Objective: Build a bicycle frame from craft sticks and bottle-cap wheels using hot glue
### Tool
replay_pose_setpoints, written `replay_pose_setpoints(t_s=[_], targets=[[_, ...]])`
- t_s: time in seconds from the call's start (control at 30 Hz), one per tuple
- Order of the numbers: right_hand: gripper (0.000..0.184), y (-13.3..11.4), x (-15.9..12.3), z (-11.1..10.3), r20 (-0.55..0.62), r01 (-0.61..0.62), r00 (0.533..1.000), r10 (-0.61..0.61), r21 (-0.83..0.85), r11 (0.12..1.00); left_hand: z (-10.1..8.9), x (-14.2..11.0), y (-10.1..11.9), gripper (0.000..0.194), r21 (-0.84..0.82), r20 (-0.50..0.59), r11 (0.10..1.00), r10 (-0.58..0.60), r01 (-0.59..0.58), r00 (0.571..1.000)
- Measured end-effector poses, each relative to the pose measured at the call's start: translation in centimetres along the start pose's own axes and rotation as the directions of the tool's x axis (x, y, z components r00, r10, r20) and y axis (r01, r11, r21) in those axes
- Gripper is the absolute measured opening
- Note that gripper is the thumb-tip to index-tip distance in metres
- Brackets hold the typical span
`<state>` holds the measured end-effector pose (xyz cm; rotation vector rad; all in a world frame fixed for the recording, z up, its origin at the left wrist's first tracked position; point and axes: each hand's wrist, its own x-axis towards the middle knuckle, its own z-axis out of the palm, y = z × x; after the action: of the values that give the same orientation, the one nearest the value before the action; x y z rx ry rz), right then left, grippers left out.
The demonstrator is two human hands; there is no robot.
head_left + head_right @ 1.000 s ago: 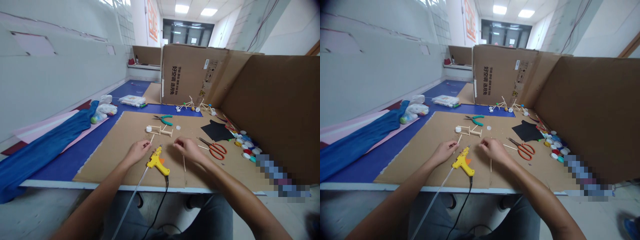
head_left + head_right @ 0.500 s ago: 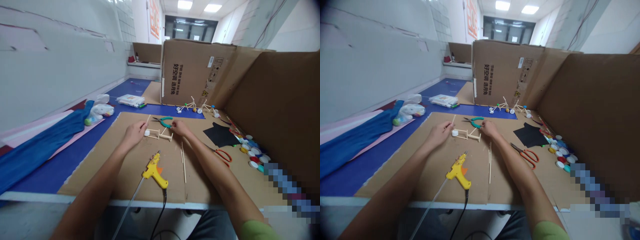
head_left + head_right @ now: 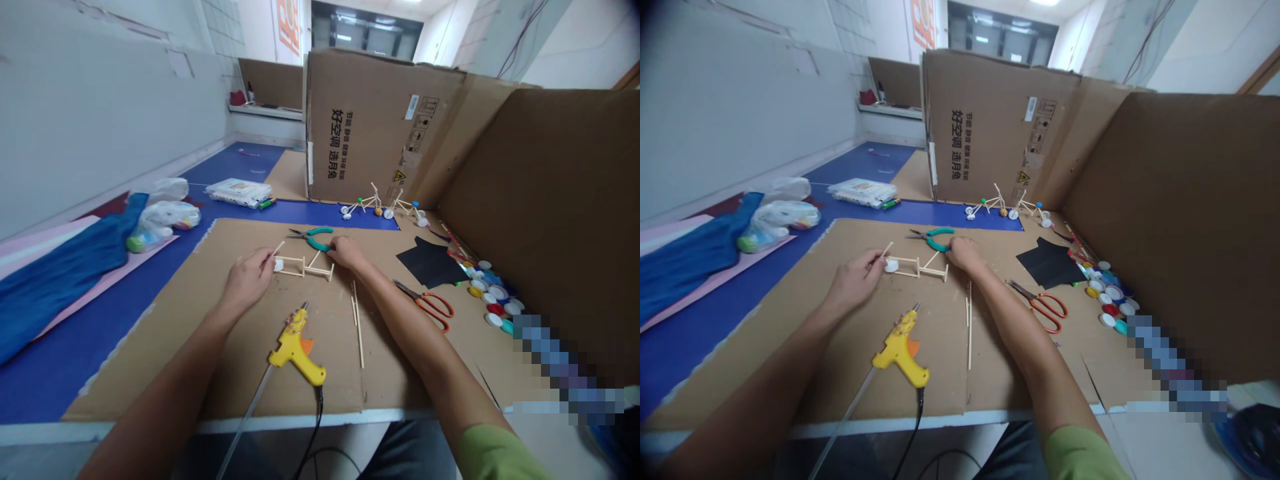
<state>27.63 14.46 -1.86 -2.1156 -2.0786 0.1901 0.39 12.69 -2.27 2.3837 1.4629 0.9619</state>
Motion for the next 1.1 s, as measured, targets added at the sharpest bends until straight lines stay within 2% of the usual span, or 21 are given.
replay_pose_setpoints(t_s=[0.13, 0.4, 0.9, 1.1], targets=[[0.019, 0.1, 0.0, 0.0, -0.010, 0.001, 1.000, -0.001, 0.004, 1.000, -0.1, -0.2, -0.1, 0.035, -0.013, -0.003, 1.000, -0.028, 0.028, 1.000], [0.020, 0.4, 0.4, -0.3, -0.019, -0.023, 1.000, 0.023, 0.022, 1.000, 0.1, -0.1, -0.3, 0.033, -0.019, -0.016, 1.000, 0.012, -0.012, 1.000], [0.026, 2.7, 0.4, -0.9, -0.075, -0.204, 0.977, 0.200, -0.049, 0.978, 0.1, -0.2, -0.1, 0.033, 0.015, 0.010, 0.999, 0.049, -0.050, 0.999], [0.027, 2.3, -0.5, -2.2, -0.109, -0.184, 0.977, 0.183, -0.003, 0.983, 0.3, -0.3, -0.1, 0.032, -0.028, 0.010, 0.992, 0.120, -0.119, 0.993]])
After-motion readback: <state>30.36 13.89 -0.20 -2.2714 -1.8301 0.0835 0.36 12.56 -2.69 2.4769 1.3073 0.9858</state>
